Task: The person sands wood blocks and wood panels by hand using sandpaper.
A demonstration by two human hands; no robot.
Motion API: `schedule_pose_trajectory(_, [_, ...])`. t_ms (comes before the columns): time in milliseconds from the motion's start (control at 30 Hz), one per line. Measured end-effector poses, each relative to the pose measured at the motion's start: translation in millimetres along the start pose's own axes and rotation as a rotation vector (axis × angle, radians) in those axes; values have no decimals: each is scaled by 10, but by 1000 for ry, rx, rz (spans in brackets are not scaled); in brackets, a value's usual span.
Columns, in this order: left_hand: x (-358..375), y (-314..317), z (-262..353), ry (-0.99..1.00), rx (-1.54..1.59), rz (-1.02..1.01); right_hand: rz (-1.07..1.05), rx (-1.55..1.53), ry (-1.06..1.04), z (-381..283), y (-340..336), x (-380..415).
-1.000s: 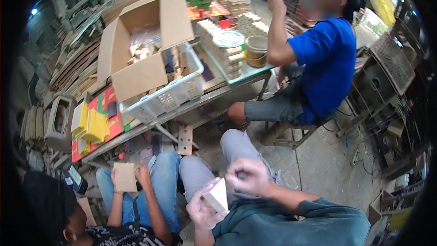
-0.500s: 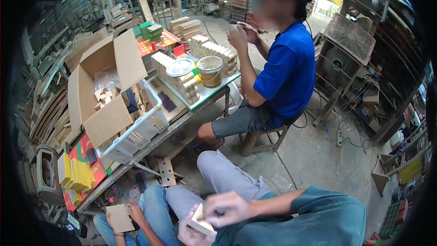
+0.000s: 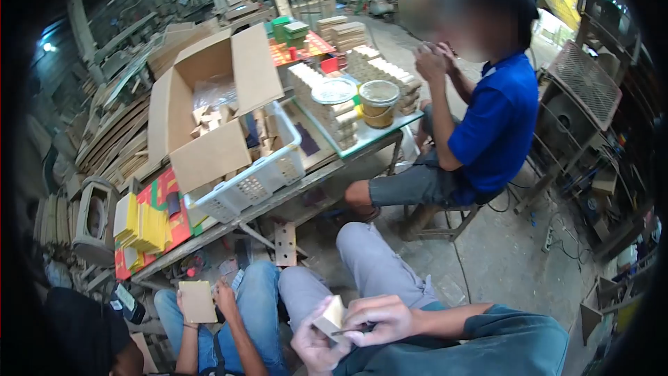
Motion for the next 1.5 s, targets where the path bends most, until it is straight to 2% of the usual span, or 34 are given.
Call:
schedule_pose_trajectory(67, [23,74,70,45,39,-81,101,105,88,241,-155,21])
schedule_pose_trajectory(100, [7,131,172,115,54,-134,150,239,195,418,-294,17])
schedule_pose_trajectory(133, [-14,153,210,115,53,-118,140,227,199,408,-323,25])
schedule_pose_trajectory(200, [-75,104,243,57,-9,-12,142,166,124,284,-326,-20])
schedule_pose_trajectory(233, [-107,73,212,32,-12,2,40,33,64,132,-180,-51])
schedule_pose_trajectory(267, [-69,48,192,6,-24,22,44,-41,-24,-15,-36,-76])
schedule_pose_trajectory(333, [-103,162,295,187,-43,-159,75,172,34,137,-169,-104])
schedule_pose_trajectory(367, [-59,137,300,116,-39,-106,167,371,232,494,-441,-118])
schedule_pose_trajectory(400, [-204,140,320,76,-32,-75,232,279,309,608,-550,-110])
schedule_pose_trajectory(467, [-401,147,333,132,-103,-43,308,177,188,527,-610,-256])
schedule_pose_trajectory(533, [-546,175,363,156,-27,-69,221,210,104,436,-551,-426])
schedule_pose_trajectory(600, [-692,234,363,101,98,-64,121,238,70,442,-508,-600])
schedule_pose_trajectory(767, [-735,253,440,179,42,-88,-16,288,29,377,-385,-801])
schedule_pose_trajectory(900, [-721,210,382,108,30,-47,-44,299,17,442,-300,-828])
schedule_pose_trajectory(967, [-711,173,373,157,-22,5,48,304,-5,426,-273,-784])
schedule_pose_trajectory(1067, [-744,133,437,175,-41,39,-9,379,-76,287,-173,-704])
schedule_pose_trajectory(1200, [-704,96,419,182,-46,6,-35,355,17,295,-248,-737])
schedule_pose_trajectory(1367, [-689,99,426,162,-74,9,36,345,-21,409,-169,-761])
schedule_pose_trajectory(1500, [-649,13,367,116,-50,35,-75,251,20,232,-70,-686])
Point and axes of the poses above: each hand's wrist, its own x-axis away from the middle knuckle, its own y-axis out of the palm, z = x × y, the point moved 7 cm from there along -x, towards the middle knuckle, and after that the axes turned 12 degrees about -y, right-handed, at the moved point
